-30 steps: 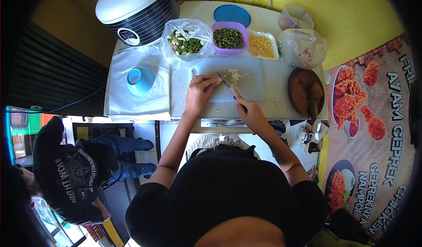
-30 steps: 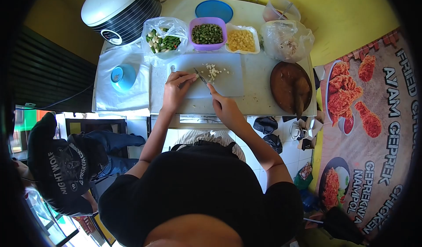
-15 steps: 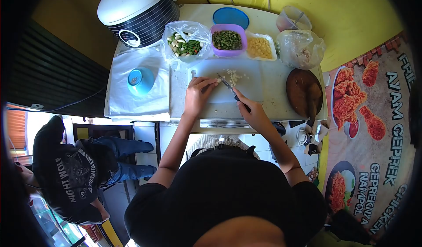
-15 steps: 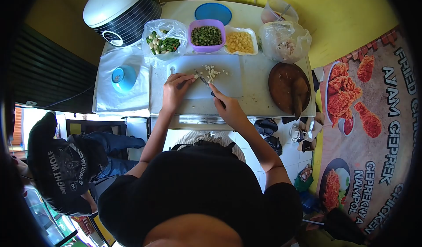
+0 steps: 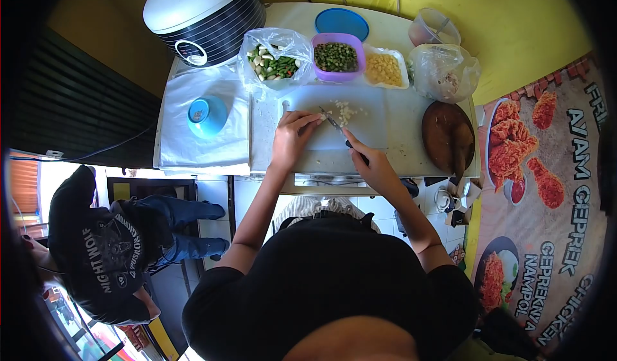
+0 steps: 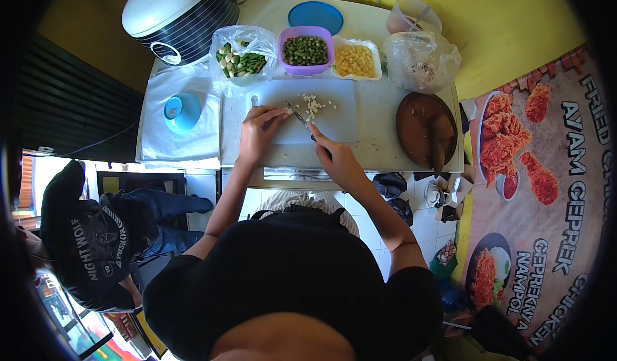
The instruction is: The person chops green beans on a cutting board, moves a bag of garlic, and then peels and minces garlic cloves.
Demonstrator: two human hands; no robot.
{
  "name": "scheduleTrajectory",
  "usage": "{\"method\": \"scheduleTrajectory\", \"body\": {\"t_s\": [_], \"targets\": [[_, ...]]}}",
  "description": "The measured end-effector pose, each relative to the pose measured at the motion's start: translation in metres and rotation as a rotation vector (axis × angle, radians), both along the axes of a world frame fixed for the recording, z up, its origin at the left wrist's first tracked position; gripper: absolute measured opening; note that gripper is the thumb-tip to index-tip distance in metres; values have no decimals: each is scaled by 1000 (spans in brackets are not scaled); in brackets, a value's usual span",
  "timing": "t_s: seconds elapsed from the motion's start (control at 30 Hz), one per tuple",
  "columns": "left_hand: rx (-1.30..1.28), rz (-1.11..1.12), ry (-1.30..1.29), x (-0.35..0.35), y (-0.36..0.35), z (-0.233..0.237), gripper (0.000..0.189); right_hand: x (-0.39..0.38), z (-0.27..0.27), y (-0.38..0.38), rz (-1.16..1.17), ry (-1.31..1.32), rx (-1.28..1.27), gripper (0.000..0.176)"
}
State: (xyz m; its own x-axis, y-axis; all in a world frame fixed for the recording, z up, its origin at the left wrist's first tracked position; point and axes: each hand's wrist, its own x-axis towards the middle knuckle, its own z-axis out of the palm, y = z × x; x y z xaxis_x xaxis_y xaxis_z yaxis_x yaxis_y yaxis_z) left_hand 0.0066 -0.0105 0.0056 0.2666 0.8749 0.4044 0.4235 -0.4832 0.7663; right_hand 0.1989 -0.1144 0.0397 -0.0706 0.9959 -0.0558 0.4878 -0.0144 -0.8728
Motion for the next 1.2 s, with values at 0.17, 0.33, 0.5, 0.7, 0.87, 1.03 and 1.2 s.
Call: {"method": "scheduleTrajectory", "body": {"t_s": [0.17, 0.33, 0.5, 0.7, 0.87, 1.03, 1.2], "targets": [[3, -10, -5, 0, 0, 2, 16, -1, 1, 4, -3, -21, -3, 48], [0, -13, -10, 1, 0, 4, 16, -11, -29, 13, -5, -45, 219, 47], [-11, -6, -15, 1, -1, 6, 16, -3, -17, 10, -20, 16, 165, 49], [-69, -2, 43, 0, -1, 10, 15, -1, 1, 3, -36, 67, 5, 51], [-8, -4, 11, 0, 0, 4, 15, -1, -2, 3, 0, 54, 16, 51], [-9, -3, 15, 1, 0, 5, 16, -5, 6, 2, -17, 0, -8, 50], [-29, 3, -4, 1, 0, 4, 16, -12, -2, 4, 4, -135, 76, 52]]}}
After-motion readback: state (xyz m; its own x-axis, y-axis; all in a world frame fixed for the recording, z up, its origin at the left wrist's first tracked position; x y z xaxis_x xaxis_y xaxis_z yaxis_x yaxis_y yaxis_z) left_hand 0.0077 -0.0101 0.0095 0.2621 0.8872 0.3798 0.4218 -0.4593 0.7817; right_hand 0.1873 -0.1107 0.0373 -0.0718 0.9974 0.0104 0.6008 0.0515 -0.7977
